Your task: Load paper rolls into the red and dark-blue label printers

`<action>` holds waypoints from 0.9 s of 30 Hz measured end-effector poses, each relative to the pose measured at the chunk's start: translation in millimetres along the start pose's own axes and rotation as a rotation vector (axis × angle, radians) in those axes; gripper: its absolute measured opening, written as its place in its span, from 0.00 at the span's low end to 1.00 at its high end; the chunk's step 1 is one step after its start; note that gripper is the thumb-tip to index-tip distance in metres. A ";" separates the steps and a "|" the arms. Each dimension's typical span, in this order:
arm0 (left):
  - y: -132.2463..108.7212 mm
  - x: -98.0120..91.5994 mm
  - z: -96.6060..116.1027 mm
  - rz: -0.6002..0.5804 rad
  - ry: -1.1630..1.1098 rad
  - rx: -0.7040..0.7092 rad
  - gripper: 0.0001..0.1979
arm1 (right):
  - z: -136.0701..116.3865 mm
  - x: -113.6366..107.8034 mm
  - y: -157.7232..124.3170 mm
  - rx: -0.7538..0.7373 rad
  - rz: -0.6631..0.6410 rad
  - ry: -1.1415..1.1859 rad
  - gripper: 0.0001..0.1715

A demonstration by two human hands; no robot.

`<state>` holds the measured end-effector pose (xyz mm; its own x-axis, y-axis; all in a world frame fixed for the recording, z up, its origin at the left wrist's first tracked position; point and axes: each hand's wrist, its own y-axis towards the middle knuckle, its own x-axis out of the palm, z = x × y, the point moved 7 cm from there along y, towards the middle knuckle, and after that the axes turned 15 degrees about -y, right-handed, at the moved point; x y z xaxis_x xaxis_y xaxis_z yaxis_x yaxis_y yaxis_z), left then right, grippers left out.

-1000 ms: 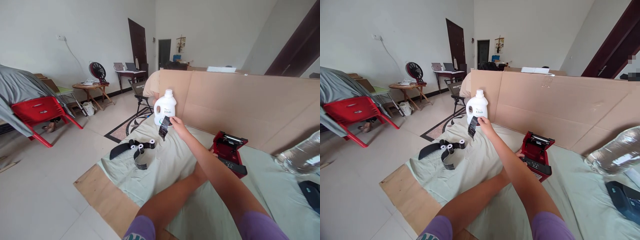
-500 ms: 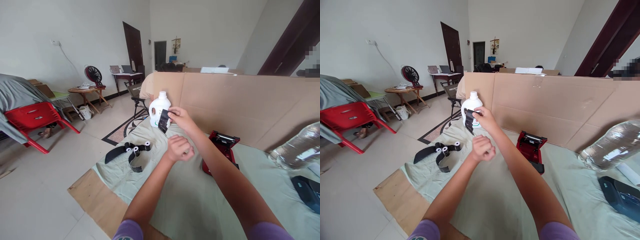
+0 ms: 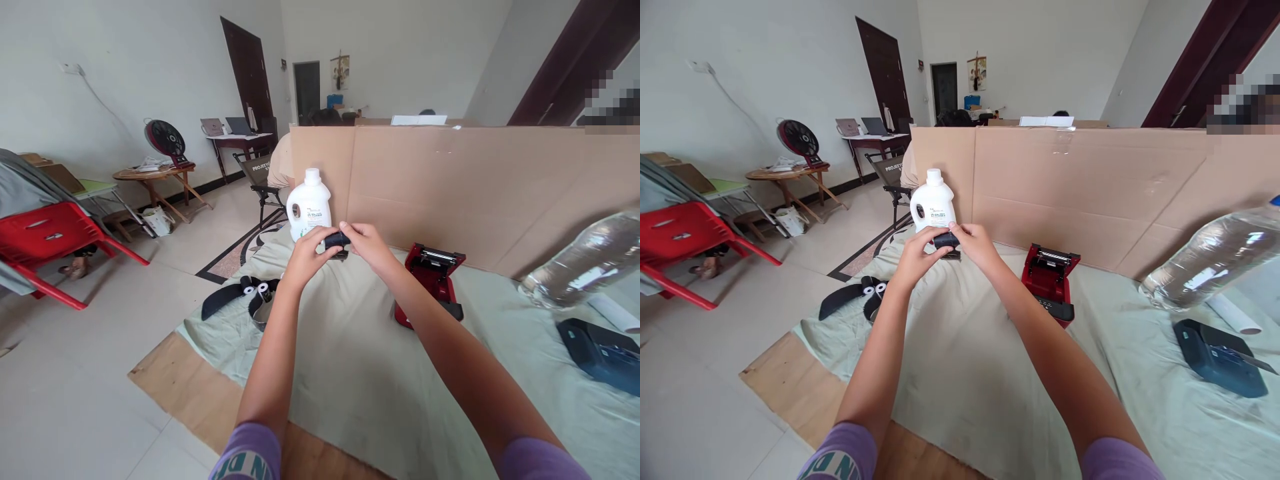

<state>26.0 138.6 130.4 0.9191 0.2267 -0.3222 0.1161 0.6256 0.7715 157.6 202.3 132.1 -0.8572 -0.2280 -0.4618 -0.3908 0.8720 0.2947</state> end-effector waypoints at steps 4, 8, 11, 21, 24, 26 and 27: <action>-6.7 -9.3 -20.7 0.112 -0.041 -0.184 0.17 | 1.5 1.2 -0.5 -0.063 0.008 -0.031 0.24; -13.3 -10.8 -49.5 0.170 -0.190 -0.296 0.15 | 0.7 16.2 -1.8 -0.175 -0.101 -0.095 0.24; -15.3 -13.2 -66.7 0.169 -0.303 -0.323 0.18 | 4.0 26.2 4.6 -0.243 -0.081 -0.182 0.20; -61.3 -151.5 -64.0 0.832 -0.304 -0.285 0.28 | 45.5 127.0 63.5 -0.244 -0.320 -1.005 0.13; -71.5 -163.6 -65.9 0.933 -0.301 -0.307 0.25 | 62.0 162.9 71.4 -0.228 -0.370 -1.064 0.12; -72.5 -163.3 -69.2 0.956 -0.316 -0.317 0.24 | 73.9 179.1 72.5 -0.200 -0.393 -1.096 0.12; -72.0 -162.4 -70.9 0.961 -0.328 -0.323 0.23 | 79.2 184.2 72.3 -0.181 -0.398 -1.109 0.13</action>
<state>-158.4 109.7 88.3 0.6341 0.5483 0.5453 -0.7729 0.4705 0.4257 -2.0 257.7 2.1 0.0580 0.1073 -0.9925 -0.6816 0.7307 0.0392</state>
